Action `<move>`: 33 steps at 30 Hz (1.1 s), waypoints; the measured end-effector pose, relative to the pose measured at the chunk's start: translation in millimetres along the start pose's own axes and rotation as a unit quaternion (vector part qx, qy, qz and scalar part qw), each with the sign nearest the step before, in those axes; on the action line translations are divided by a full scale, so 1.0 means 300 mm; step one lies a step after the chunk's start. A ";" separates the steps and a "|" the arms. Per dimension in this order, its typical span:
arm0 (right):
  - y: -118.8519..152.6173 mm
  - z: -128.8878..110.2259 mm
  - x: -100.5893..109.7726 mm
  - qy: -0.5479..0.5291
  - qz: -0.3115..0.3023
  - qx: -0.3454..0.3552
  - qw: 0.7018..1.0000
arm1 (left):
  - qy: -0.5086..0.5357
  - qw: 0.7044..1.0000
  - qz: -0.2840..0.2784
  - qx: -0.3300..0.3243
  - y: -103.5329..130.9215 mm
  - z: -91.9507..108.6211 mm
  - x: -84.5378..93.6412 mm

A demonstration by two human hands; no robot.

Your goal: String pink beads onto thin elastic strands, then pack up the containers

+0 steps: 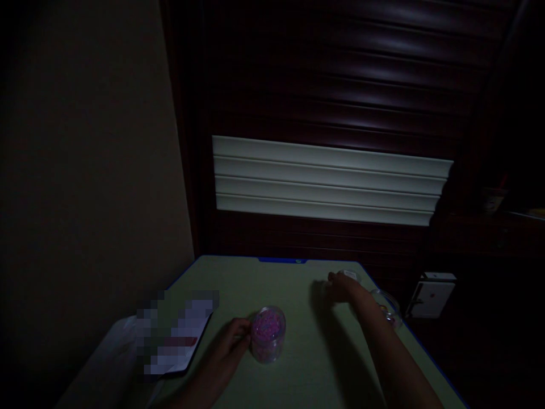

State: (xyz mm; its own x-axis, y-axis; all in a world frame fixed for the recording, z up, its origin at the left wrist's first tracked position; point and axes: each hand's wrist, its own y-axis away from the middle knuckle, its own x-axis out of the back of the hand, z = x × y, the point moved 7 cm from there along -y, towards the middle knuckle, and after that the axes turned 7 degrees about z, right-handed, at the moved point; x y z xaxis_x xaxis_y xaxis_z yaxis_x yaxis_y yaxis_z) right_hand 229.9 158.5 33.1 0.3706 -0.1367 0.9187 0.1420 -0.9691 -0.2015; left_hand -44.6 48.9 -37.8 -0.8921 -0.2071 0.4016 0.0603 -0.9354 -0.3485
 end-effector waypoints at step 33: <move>0.162 -0.248 -0.124 -0.072 -0.069 0.213 0.972 | 0.022 1.000 -0.006 -0.004 0.005 0.013 -0.008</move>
State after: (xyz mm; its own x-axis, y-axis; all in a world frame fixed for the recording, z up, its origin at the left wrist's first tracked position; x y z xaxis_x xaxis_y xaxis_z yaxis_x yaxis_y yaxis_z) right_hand 154.7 101.3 14.3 0.4409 0.0488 0.8962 0.5552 -0.7994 -0.2296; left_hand -40.6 46.7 -36.1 -0.9118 -0.1819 0.3681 0.0455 -0.9358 -0.3496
